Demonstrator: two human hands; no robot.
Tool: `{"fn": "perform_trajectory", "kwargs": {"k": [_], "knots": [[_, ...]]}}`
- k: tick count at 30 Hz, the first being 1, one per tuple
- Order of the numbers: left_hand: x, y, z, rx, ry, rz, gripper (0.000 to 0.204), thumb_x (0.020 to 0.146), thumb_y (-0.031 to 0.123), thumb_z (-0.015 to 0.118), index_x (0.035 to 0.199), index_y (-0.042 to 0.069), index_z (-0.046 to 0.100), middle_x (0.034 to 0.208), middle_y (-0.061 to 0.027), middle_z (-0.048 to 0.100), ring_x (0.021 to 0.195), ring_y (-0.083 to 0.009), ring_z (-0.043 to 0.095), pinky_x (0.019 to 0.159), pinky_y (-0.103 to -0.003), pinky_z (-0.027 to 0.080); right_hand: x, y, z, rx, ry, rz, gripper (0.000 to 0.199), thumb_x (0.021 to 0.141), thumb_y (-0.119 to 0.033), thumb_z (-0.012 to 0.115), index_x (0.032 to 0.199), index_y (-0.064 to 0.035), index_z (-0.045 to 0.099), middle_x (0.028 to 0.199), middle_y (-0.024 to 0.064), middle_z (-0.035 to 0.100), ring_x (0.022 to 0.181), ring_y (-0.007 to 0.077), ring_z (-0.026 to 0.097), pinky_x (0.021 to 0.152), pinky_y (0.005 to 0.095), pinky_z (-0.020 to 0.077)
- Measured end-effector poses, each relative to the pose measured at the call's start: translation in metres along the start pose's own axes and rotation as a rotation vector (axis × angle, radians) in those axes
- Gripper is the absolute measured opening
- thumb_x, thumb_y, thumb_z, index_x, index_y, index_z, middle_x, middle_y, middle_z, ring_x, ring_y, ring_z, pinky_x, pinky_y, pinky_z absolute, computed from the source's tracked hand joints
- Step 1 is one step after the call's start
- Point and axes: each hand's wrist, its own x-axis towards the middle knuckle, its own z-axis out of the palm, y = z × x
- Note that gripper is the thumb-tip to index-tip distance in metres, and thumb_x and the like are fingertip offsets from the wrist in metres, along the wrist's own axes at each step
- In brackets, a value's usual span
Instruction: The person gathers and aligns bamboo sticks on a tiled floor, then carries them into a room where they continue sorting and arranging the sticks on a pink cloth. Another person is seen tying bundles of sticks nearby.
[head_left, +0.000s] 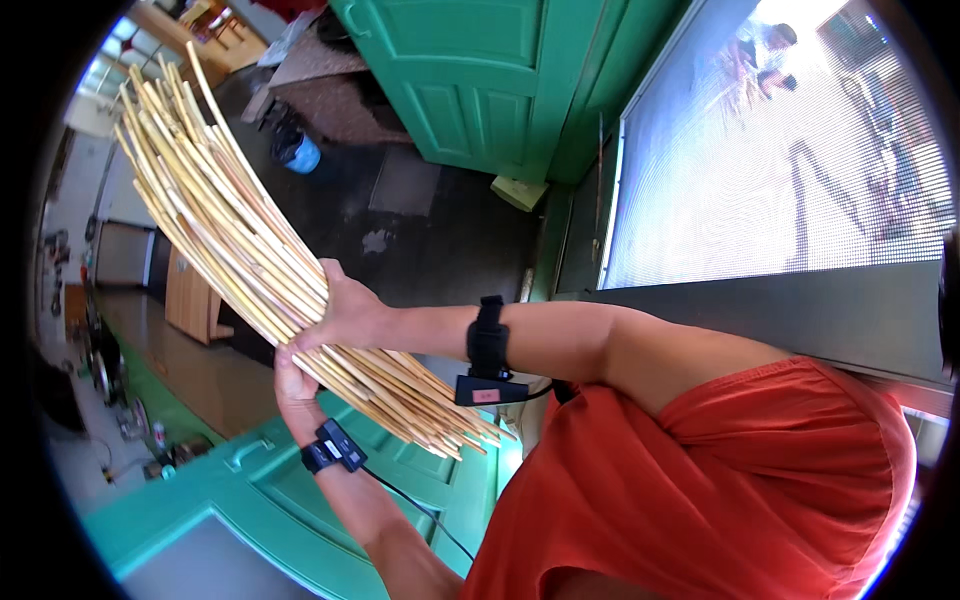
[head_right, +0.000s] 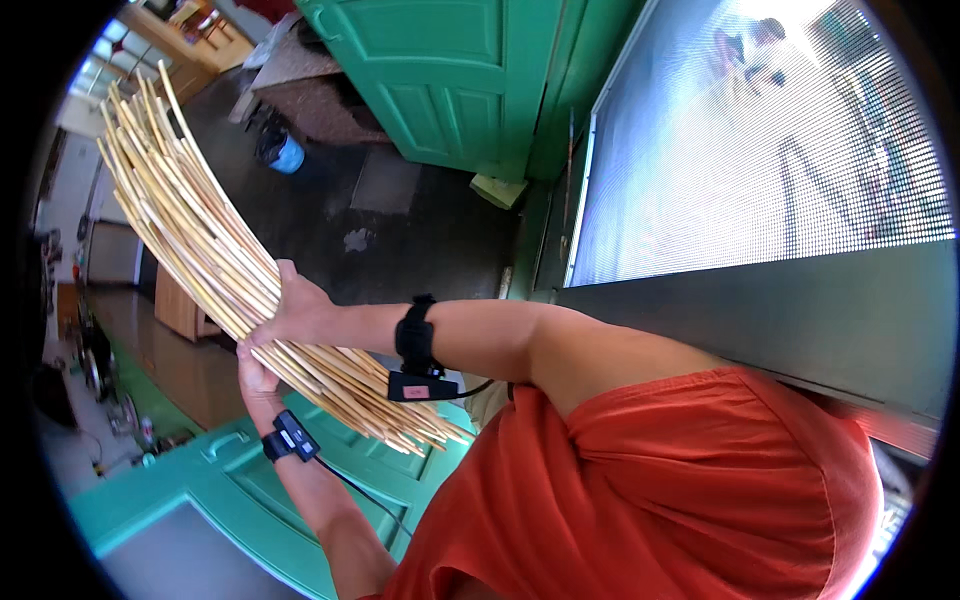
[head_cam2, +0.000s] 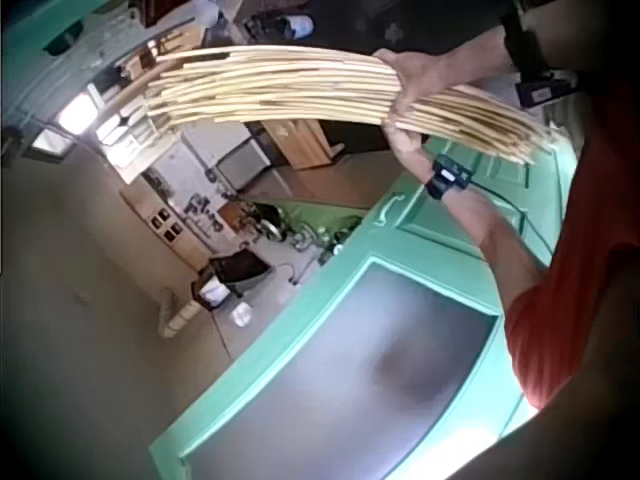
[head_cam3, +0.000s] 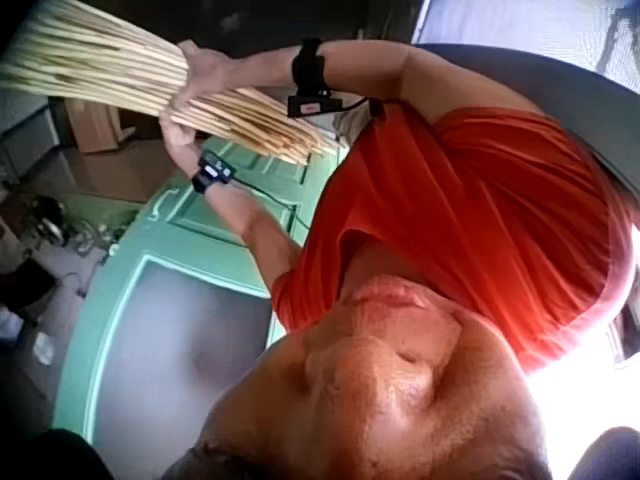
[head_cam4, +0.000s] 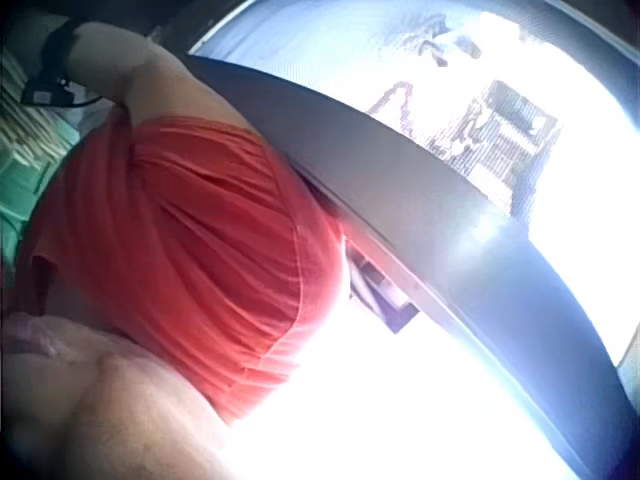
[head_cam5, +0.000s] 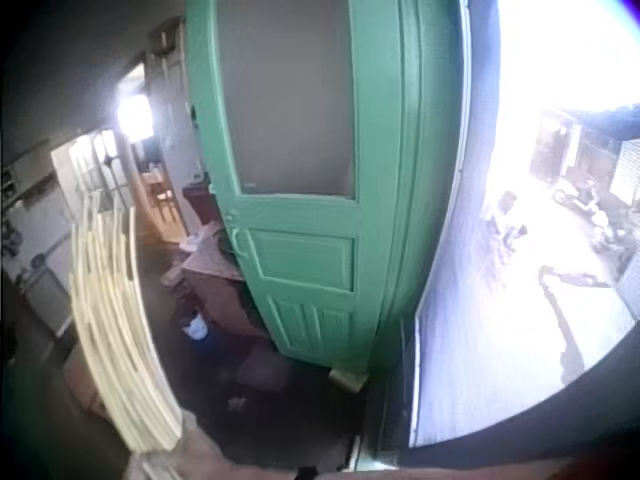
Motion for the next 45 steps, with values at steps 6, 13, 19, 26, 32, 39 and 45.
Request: {"fn": "perform_trajectory", "kwargs": {"k": [6,13,19,26,32,39,45], "knots": [[0.011,0.044,0.008,0.269,-0.133,0.000,0.093,0.070,0.056,0.070,0.133,-0.003,0.035,0.128,-0.0132,0.048,0.115,-0.0234,0.051,0.096,-0.038,0.044,-0.029,-0.029,0.010,-0.005,0.167,-0.150,0.092,0.051,-0.030,0.081,0.121,-0.0008,0.031,0.106,0.0223,0.054,0.103,0.0328,0.055,0.090,0.0360,0.0433],[-0.013,0.073,0.001,0.311,0.010,0.197,0.052,0.089,0.024,0.051,0.135,0.005,0.035,0.119,-0.0161,0.053,0.109,-0.0274,0.052,0.095,-0.042,0.042,-0.044,-0.044,0.027,-0.152,0.329,-0.443,0.102,0.045,-0.025,0.081,0.128,0.0016,0.028,0.107,0.0223,0.049,0.102,0.0368,0.050,0.090,0.0398,0.0419],[-0.042,0.101,0.022,0.418,0.066,0.367,0.051,0.089,0.025,0.050,0.135,0.008,0.036,0.119,-0.0144,0.053,0.110,-0.0272,0.051,0.095,-0.043,0.041,-0.060,-0.068,0.044,-0.178,0.472,-0.607,0.101,0.046,-0.021,0.080,0.130,0.0009,0.029,0.105,0.0203,0.049,0.099,0.0360,0.049,0.087,0.0412,0.0408],[-0.043,0.142,0.073,0.551,-0.096,0.530,0.050,0.090,0.027,0.049,0.135,0.011,0.036,0.119,-0.0123,0.053,0.110,-0.0268,0.050,0.094,-0.044,0.039,-0.067,-0.068,0.044,0.028,0.477,-0.732,0.103,0.049,-0.023,0.084,0.131,0.0014,0.026,0.118,0.0200,0.043,0.109,0.0356,0.046,0.095,0.0400,0.0388],[-0.011,0.140,0.143,0.619,-0.403,0.609,0.049,0.090,0.029,0.049,0.135,0.014,0.036,0.119,-0.0105,0.053,0.110,-0.0266,0.049,0.093,-0.044,0.038,-0.074,-0.084,0.026,-0.162,0.583,-0.907,0.101,0.051,-0.035,0.079,0.131,0.0018,0.029,0.109,0.0206,0.049,0.101,0.0379,0.051,0.086,0.0427,0.0421],[0.031,0.150,0.191,0.571,-0.869,0.642,0.048,0.090,0.030,0.048,0.135,0.017,0.037,0.120,-0.0084,0.053,0.111,-0.0263,0.048,0.093,-0.045,0.036,-0.067,-0.119,0.018,-0.489,0.543,-0.931,0.113,0.041,-0.031,0.081,0.133,0.0046,0.026,0.111,0.0213,0.047,0.101,0.0377,0.050,0.085,0.0425,0.0407],[0.043,0.159,0.219,0.503,-1.187,0.589,0.047,0.090,0.032,0.047,0.134,0.020,0.037,0.120,-0.0067,0.053,0.111,-0.0260,0.047,0.092,-0.046,0.035,-0.059,-0.147,0.037,-0.465,0.625,-0.914,0.104,0.045,-0.033,0.085,0.127,0.0029,0.031,0.105,0.0219,0.050,0.096,0.0383,0.051,0.084,0.0413,0.0417]]}}
